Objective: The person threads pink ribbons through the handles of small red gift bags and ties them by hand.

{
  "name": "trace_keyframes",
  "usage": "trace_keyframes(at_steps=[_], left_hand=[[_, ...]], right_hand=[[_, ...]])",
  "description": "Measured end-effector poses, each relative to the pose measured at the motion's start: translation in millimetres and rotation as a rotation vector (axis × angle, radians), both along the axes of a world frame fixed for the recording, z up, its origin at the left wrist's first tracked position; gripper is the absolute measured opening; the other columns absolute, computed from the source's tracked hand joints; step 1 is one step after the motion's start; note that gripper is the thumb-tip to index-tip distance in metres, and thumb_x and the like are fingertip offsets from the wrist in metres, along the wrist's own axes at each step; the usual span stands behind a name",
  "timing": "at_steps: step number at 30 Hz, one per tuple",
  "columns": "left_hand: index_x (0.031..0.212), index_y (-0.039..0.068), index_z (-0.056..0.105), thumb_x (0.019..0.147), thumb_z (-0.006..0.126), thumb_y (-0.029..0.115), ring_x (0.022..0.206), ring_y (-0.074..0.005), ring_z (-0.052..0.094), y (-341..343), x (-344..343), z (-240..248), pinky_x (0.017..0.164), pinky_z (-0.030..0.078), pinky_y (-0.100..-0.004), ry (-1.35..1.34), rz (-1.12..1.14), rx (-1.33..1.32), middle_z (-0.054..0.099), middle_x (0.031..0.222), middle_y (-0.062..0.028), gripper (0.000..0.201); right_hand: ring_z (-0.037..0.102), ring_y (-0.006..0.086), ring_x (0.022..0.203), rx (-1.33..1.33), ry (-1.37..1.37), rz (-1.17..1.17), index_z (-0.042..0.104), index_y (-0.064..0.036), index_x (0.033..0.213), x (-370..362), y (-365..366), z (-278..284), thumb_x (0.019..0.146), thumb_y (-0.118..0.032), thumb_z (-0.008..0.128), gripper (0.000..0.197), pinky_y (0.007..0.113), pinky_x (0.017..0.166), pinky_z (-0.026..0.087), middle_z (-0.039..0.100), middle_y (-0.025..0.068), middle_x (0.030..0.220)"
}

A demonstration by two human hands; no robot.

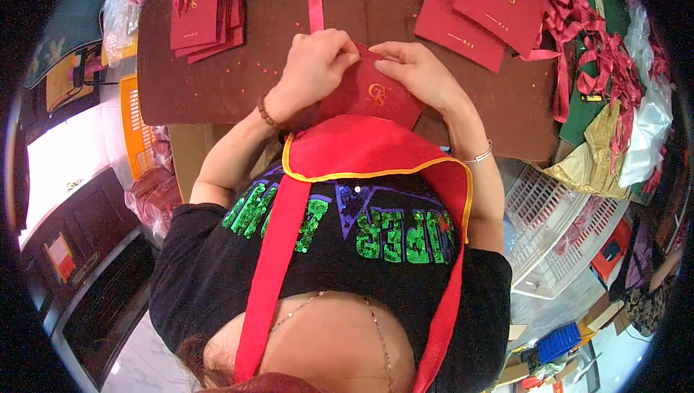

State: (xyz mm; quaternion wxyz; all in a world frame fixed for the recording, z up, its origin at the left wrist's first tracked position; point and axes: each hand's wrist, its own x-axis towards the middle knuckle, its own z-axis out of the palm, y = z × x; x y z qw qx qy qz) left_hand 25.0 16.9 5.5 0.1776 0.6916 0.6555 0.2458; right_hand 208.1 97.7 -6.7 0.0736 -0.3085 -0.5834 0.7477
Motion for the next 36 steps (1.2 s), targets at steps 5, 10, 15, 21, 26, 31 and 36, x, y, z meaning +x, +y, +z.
trace_keyframes(at_steps=[5, 10, 15, 21, 26, 31, 36], left_hand=[[0.076, 0.01, 0.055, 0.076, 0.061, 0.012, 0.076, -0.0225, 0.056, -4, 11, 3, 0.071, 0.036, -0.0378, 0.195, -0.023, 0.155, 0.056, 0.075, -0.0035, 0.006], [0.073, 0.009, 0.054, 0.064, 0.057, 0.01, 0.071, -0.0223, 0.05, -5, 17, -1, 0.069, 0.034, -0.0391, 0.378, -0.108, 0.39, 0.05, 0.071, -0.005, 0.01], [0.076, 0.011, 0.06, 0.076, 0.065, 0.018, 0.079, -0.0218, 0.056, -5, 3, 9, 0.077, 0.036, -0.0387, -0.019, -0.074, 0.115, 0.055, 0.076, -0.0039, 0.009], [0.081, 0.004, 0.064, 0.081, 0.06, 0.019, 0.086, -0.0215, 0.057, 28, -29, 14, 0.076, 0.043, -0.0295, -0.21, -0.22, -0.099, 0.06, 0.095, -0.0096, 0.016], [0.077, -0.001, 0.061, 0.077, 0.053, 0.018, 0.064, -0.0103, 0.046, 60, -41, 5, 0.058, 0.036, -0.0271, -0.587, -0.42, -0.725, 0.051, 0.065, -0.002, 0.021], [0.071, -0.005, 0.054, 0.075, 0.05, 0.014, 0.059, -0.0083, 0.03, 77, -40, 25, 0.055, 0.029, -0.0259, -0.557, -0.784, -0.989, 0.036, 0.062, 0.0054, 0.02], [0.087, -0.008, 0.06, 0.073, 0.058, 0.016, 0.074, -0.0104, 0.047, 90, -31, 32, 0.069, 0.039, -0.0262, -0.273, -0.873, -1.141, 0.055, 0.078, -0.0017, 0.028]], right_hand=[[0.057, 0.0123, 0.095, 0.033, -0.065, -0.028, 0.055, 0.006, 0.115, 1, -3, 6, 0.087, -0.01, 0.053, 0.033, 0.025, 0.084, 0.045, 0.063, 0.01, 0.105], [0.058, 0.0143, 0.096, 0.131, -0.078, 0.017, 0.055, 0.0061, 0.115, -1, -2, 6, 0.086, -0.01, 0.053, 0.034, 0.027, 0.085, 0.045, 0.064, 0.0122, 0.105], [0.055, 0.0087, 0.091, 0.193, 0.009, -0.002, 0.056, 0.0026, 0.109, -1, -5, 1, 0.088, -0.009, 0.055, 0.024, 0.023, 0.079, 0.046, 0.061, 0.0025, 0.098], [0.063, 0.0187, 0.078, 0.594, -0.189, -0.019, 0.055, -0.0018, 0.099, -7, -19, 32, 0.083, -0.012, 0.062, 0.02, 0.029, 0.07, 0.048, 0.066, 0.0115, 0.087], [0.063, 0.0315, 0.08, 0.797, -0.171, -0.005, 0.055, -0.0034, 0.096, -9, -27, 31, 0.083, -0.014, 0.061, 0.018, 0.037, 0.068, 0.048, 0.064, 0.016, 0.084], [0.062, 0.0325, 0.079, 0.929, -0.142, 0.032, 0.056, -0.0056, 0.096, -11, -32, 41, 0.084, -0.016, 0.061, 0.017, 0.038, 0.067, 0.048, 0.064, 0.0148, 0.084], [0.061, 0.0326, 0.079, 0.927, -0.137, 0.054, 0.056, -0.0069, 0.095, -10, -34, 47, 0.083, -0.015, 0.061, 0.016, 0.04, 0.068, 0.047, 0.063, 0.0145, 0.083]])
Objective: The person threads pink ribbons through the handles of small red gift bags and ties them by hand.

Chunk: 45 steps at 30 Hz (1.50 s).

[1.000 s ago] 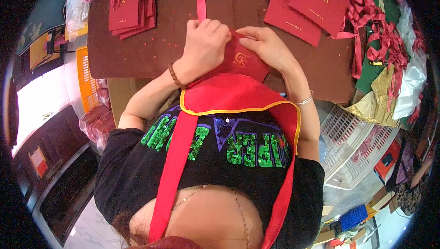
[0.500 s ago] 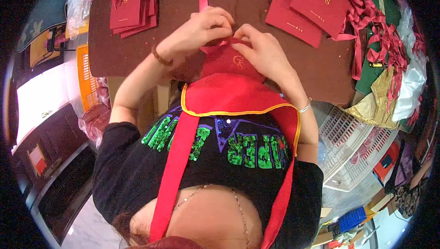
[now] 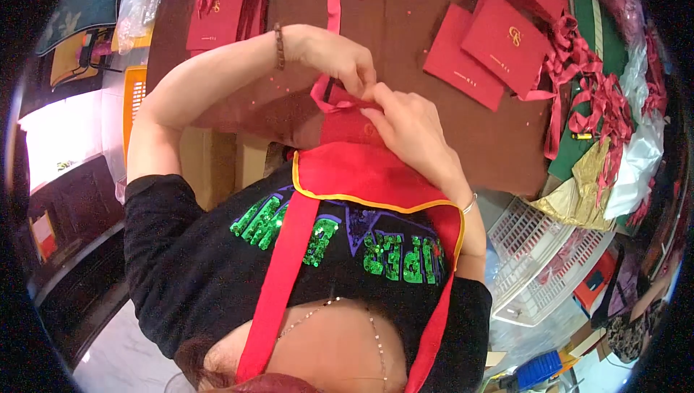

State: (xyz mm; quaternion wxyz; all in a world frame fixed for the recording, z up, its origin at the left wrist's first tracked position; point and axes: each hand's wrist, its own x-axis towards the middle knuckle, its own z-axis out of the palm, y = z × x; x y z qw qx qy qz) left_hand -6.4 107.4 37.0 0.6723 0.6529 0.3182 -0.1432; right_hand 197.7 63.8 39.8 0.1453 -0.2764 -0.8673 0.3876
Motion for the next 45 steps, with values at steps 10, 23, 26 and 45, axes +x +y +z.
trace_keyframes(at_steps=[10, 23, 26, 45], left_hand=[[0.095, 0.007, 0.065, 0.086, 0.056, 0.028, 0.087, -0.0214, 0.058, -8, -10, -36, 0.079, 0.045, -0.0341, 0.076, 0.91, 0.856, 0.063, 0.094, -0.0074, 0.025], [0.083, 0.006, 0.06, 0.081, 0.064, 0.032, 0.075, -0.0287, 0.062, -33, -69, -70, 0.065, 0.045, -0.039, 0.359, 1.091, 1.344, 0.063, 0.078, -0.0114, 0.026], [0.084, 0.0, 0.061, 0.081, 0.066, 0.011, 0.075, -0.0124, 0.063, -37, -64, -44, 0.065, 0.048, -0.0246, -0.284, 1.639, 0.747, 0.066, 0.083, -0.0061, 0.012], [0.087, 0.014, 0.062, 0.079, 0.064, 0.015, 0.078, -0.0188, 0.057, -82, 42, -28, 0.071, 0.037, -0.0334, 0.11, 0.642, 1.628, 0.059, 0.08, -0.0005, 0.008]], right_hand=[[0.06, 0.0303, 0.081, -0.162, -0.042, -0.065, 0.06, -0.0063, 0.098, -3, 9, -22, 0.08, -0.012, 0.063, 0.019, 0.037, 0.072, 0.047, 0.063, 0.0124, 0.086], [0.053, 0.0283, 0.097, 0.169, -0.158, -0.402, 0.061, -0.0081, 0.105, 37, -10, -35, 0.079, -0.025, 0.066, 0.031, 0.036, 0.083, 0.045, 0.053, 0.0112, 0.109], [0.056, 0.0284, 0.095, 0.137, -0.164, -0.452, 0.062, -0.0097, 0.105, 40, -14, -32, 0.079, -0.024, 0.066, 0.03, 0.036, 0.079, 0.047, 0.052, 0.0121, 0.113], [0.054, 0.0053, 0.078, -0.832, -0.066, -0.265, 0.059, -0.0011, 0.099, 68, 19, -35, 0.091, -0.024, 0.056, 0.024, 0.021, 0.067, 0.046, 0.058, -0.002, 0.084]])
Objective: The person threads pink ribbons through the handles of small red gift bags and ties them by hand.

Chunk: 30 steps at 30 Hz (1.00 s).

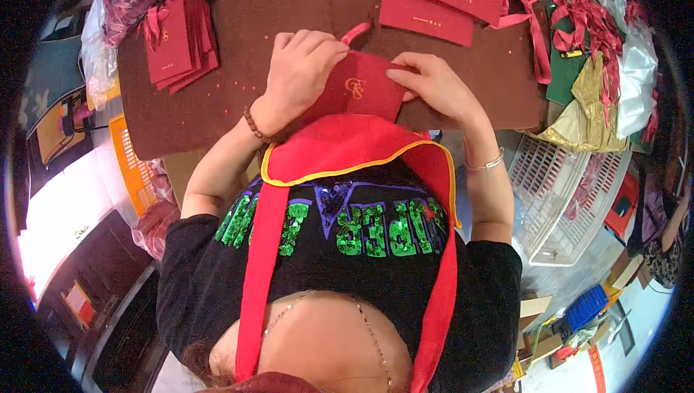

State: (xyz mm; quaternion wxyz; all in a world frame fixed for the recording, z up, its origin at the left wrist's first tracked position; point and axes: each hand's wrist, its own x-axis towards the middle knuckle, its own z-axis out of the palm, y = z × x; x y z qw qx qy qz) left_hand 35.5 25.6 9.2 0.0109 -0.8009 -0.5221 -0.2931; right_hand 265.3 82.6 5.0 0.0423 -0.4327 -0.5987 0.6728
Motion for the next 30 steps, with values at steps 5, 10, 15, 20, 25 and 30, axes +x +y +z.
trace_keyframes(at_steps=[5, 10, 15, 20, 25, 30], left_hand=[[0.082, 0.014, 0.059, 0.079, 0.061, 0.02, 0.077, -0.018, 0.054, -8, 13, -5, 0.07, 0.035, -0.0352, 0.046, 0.015, -0.094, 0.057, 0.079, -0.0006, 0.007], [0.08, 0.014, 0.058, 0.081, 0.06, 0.023, 0.075, -0.0186, 0.053, -13, 12, -12, 0.07, 0.034, -0.0358, 0.028, 0.117, -0.141, 0.055, 0.075, -0.0008, 0.009], [0.08, 0.013, 0.057, 0.081, 0.06, 0.023, 0.075, -0.0189, 0.053, -15, 13, -11, 0.07, 0.035, -0.0361, 0.071, 0.123, -0.138, 0.055, 0.075, -0.0017, 0.01], [0.079, 0.012, 0.056, 0.081, 0.06, 0.021, 0.074, -0.0192, 0.053, -14, 14, -11, 0.07, 0.035, -0.0362, 0.088, 0.114, -0.115, 0.054, 0.075, -0.0023, 0.01], [0.079, 0.011, 0.055, 0.079, 0.061, 0.022, 0.073, -0.0197, 0.053, -13, 16, -18, 0.069, 0.034, -0.037, 0.052, 0.12, -0.083, 0.054, 0.075, -0.0025, 0.012], [0.077, 0.011, 0.055, 0.078, 0.061, 0.021, 0.072, -0.0203, 0.054, -11, 21, -14, 0.068, 0.034, -0.0379, 0.059, 0.133, -0.078, 0.055, 0.074, -0.0031, 0.012]], right_hand=[[0.054, 0.0044, 0.077, -0.056, 0.102, -0.077, 0.059, -0.0013, 0.102, -20, 5, -1, 0.091, -0.023, 0.055, 0.025, 0.02, 0.066, 0.047, 0.058, -0.0014, 0.087], [0.056, 0.0067, 0.073, -0.03, 0.117, -0.084, 0.06, 0.0007, 0.102, -33, 1, 0, 0.088, -0.02, 0.058, 0.026, 0.022, 0.064, 0.048, 0.06, 0.0016, 0.085], [0.058, 0.0094, 0.065, 0.08, 0.086, -0.056, 0.061, 0.0026, 0.1, -34, -2, -3, 0.083, -0.018, 0.061, 0.027, 0.024, 0.061, 0.048, 0.062, 0.0049, 0.077], [0.059, 0.0103, 0.064, 0.105, 0.071, -0.071, 0.061, 0.0024, 0.098, -36, -4, 1, 0.081, -0.017, 0.063, 0.025, 0.025, 0.06, 0.048, 0.063, 0.0066, 0.076], [0.051, 0.0038, 0.064, 0.08, 0.017, -0.039, 0.06, -0.0003, 0.102, -36, -4, 7, 0.084, -0.017, 0.063, 0.025, 0.02, 0.056, 0.045, 0.056, -0.0025, 0.076], [0.049, 0.0037, 0.063, 0.102, 0.008, -0.033, 0.06, -0.0006, 0.101, -34, -5, 9, 0.084, -0.017, 0.063, 0.024, 0.02, 0.056, 0.044, 0.055, -0.0025, 0.074]])
